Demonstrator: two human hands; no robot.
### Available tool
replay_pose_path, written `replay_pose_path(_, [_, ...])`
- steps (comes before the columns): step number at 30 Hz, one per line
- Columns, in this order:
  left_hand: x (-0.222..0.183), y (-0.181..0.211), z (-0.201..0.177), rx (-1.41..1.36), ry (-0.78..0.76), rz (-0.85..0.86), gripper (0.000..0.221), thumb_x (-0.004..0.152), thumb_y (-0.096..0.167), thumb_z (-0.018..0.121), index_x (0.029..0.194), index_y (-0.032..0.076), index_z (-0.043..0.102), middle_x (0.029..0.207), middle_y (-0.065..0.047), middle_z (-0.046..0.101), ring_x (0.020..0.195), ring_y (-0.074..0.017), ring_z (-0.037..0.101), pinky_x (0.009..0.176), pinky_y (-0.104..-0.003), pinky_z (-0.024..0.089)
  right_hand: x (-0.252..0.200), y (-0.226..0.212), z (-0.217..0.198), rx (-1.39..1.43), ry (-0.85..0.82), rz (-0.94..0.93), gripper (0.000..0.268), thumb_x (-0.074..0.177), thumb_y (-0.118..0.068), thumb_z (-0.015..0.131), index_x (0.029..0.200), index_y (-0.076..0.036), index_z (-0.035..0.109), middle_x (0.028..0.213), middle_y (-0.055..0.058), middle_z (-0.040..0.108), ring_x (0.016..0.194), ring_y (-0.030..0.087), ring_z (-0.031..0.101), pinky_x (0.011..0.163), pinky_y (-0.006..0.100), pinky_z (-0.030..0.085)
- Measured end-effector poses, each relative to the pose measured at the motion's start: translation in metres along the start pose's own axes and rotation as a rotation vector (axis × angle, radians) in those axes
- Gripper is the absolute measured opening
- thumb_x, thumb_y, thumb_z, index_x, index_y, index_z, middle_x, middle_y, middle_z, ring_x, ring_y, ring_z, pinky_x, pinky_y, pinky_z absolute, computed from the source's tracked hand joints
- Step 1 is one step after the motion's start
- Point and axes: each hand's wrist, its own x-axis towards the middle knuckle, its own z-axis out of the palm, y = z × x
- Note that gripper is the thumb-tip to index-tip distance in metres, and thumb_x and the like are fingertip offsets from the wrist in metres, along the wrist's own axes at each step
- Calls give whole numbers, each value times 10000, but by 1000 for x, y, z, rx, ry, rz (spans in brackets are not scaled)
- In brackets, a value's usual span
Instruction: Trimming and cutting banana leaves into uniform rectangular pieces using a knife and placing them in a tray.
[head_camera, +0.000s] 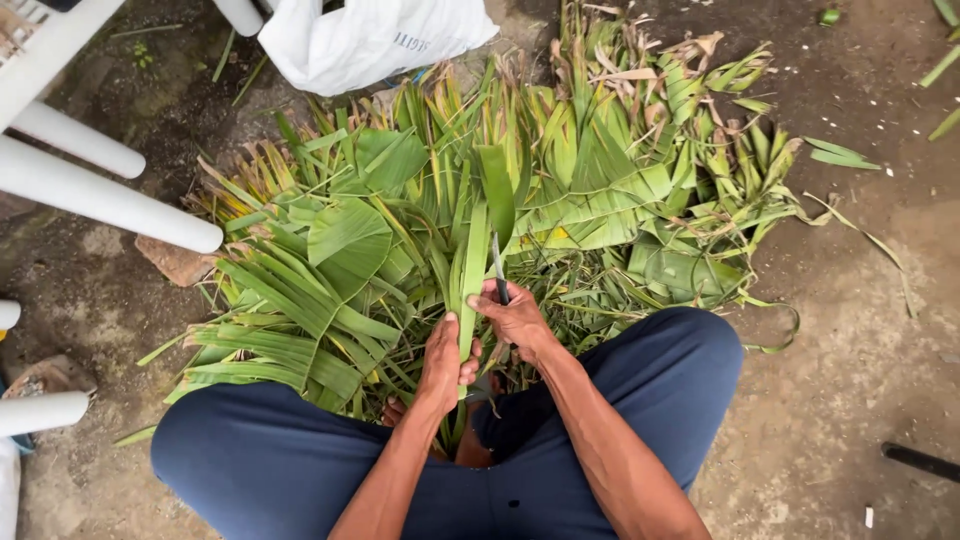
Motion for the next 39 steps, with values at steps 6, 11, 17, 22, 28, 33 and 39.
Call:
replay_pose_path(6, [17,-32,-11,158,-25,53,509,1098,413,318,1443,73,476,674,-95,599,396,-116,432,303,-224,319,-26,-8,1,-131,107,-17,288,794,-191,906,1000,-49,764,776,47,650,450,43,472,368,247,337])
replay_pose_path(11, [29,-44,-12,385,-69,180,513,1106,386,293,1382,5,496,694,-65,629,444,-96,467,353,-215,360,-22,7,-4,-152,159,-63,331,841,-264,874,1022,-22,739,723,49,667,494,39,475,418,216,347])
replay_pose_path(17, [31,-46,-21,91,-92,124,530,1092,395,230,1108,23,607,648,-51,569,419,-83,400,343,-207,296,-51,-9,9,-228,75,-3,282,829,-180,857,958,8,691,633,61,599,294,89,411,299,240,319])
replay_pose_path(22, [26,-39,-31,-6,-69,74,462,1072,334,242,1036,46,602,705,-53,548,415,-82,418,328,-217,304,-57,-9,29,-304,-13,-13,364,746,-111,900,1009,4,677,731,66,631,337,53,411,305,222,330])
replay_pose_path(28, [23,-41,-35,45,-102,70,441,1080,305,253,1039,50,611,790,-61,506,456,-87,427,357,-225,316,-53,10,31,-330,14,-46,391,698,-102,931,997,-37,687,799,57,673,499,57,493,409,219,342])
replay_pose_path(33, [13,-31,-33,71,-80,74,380,1073,318,304,1046,59,581,808,-65,497,475,-92,436,359,-219,336,-50,14,27,-275,24,-34,394,701,-99,941,980,-41,669,778,55,601,360,62,402,325,236,336])
replay_pose_path(39, [22,-38,-26,63,-76,103,348,1071,317,317,984,79,556,742,-58,512,448,-89,431,351,-209,327,-59,3,24,-87,76,9,256,759,-9,837,951,-14,667,708,9,513,358,5,394,284,174,319])
